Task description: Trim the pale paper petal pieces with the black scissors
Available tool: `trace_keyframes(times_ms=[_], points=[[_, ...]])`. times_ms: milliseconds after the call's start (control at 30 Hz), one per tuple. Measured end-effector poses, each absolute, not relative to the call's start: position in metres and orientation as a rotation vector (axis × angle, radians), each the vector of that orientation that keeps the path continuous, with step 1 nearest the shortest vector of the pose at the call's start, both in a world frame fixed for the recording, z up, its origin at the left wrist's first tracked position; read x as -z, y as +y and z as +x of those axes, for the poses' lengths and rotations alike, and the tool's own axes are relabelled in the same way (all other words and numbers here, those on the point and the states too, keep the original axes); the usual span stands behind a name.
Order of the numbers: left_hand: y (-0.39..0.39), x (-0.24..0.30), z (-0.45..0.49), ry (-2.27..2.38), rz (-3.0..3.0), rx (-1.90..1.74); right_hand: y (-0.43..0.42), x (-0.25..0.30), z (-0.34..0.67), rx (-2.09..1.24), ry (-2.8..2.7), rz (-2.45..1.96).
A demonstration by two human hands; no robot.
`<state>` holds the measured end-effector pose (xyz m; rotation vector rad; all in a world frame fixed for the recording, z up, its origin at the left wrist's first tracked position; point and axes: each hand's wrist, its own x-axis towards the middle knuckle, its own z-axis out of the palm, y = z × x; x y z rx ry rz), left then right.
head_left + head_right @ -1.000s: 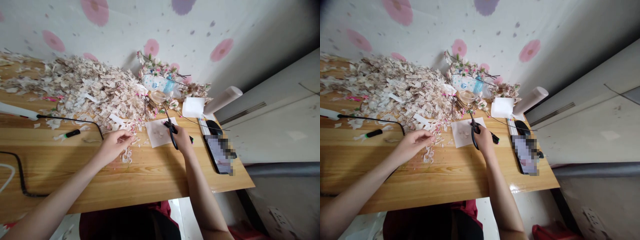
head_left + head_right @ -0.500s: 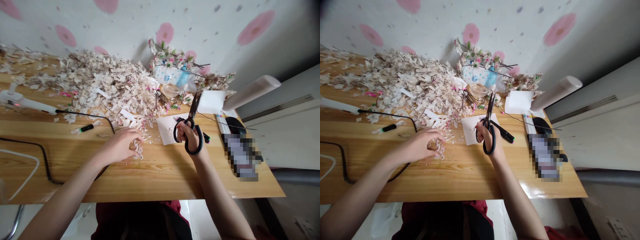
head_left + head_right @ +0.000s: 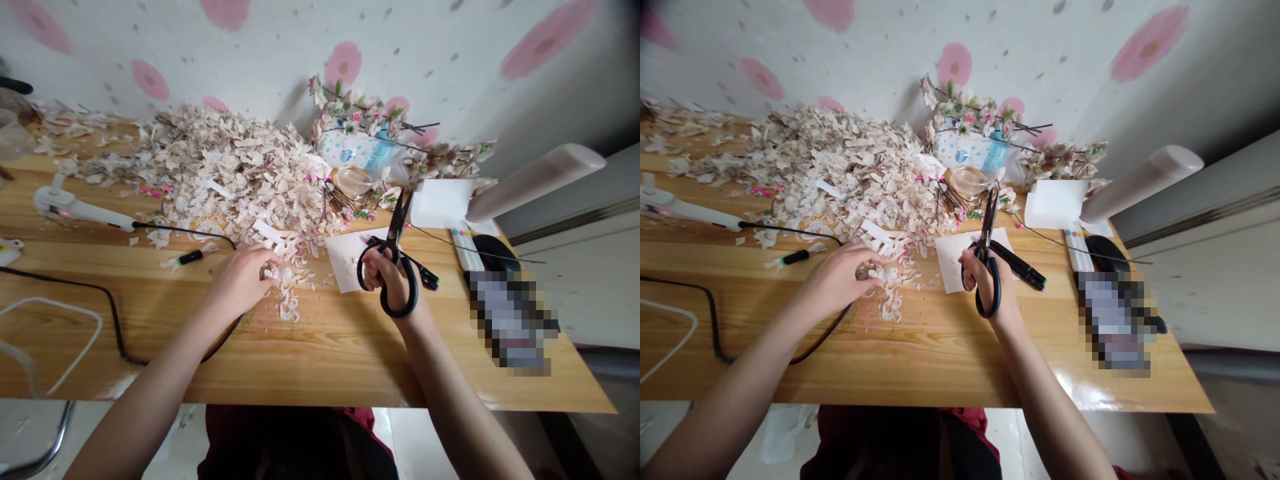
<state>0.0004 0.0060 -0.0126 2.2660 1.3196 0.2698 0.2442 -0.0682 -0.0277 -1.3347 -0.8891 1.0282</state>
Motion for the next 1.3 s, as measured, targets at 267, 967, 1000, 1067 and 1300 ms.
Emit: trace_keyframes(times_ms=[267, 967, 1000, 1067, 1300], points=[[0.005, 0.013, 0.003, 1.237, 2.076, -0.374, -0.074, 0.030, 0.236, -1.096, -1.046, -1.364], [-0.012, -0.003, 0.020, 0.952, 1.608, -0.585, -0.086, 0.026, 0.206, -1.189, -1.096, -1.409], [-0.014, -0.002, 0.021, 0.936, 1.600, -0.571, -0.086, 0.027, 0.205, -1.209, -1.102, -1.399], [-0.016, 0.001, 0.022, 0.922, 1.610, -0.547, -0.087, 0.028, 0.205, -1.242, -1.106, -1.384], [-0.024, 0.007, 0.027, 0.869, 1.922, -0.592, -0.089, 0.025, 0.208, -1.205, -1.153, -1.441]])
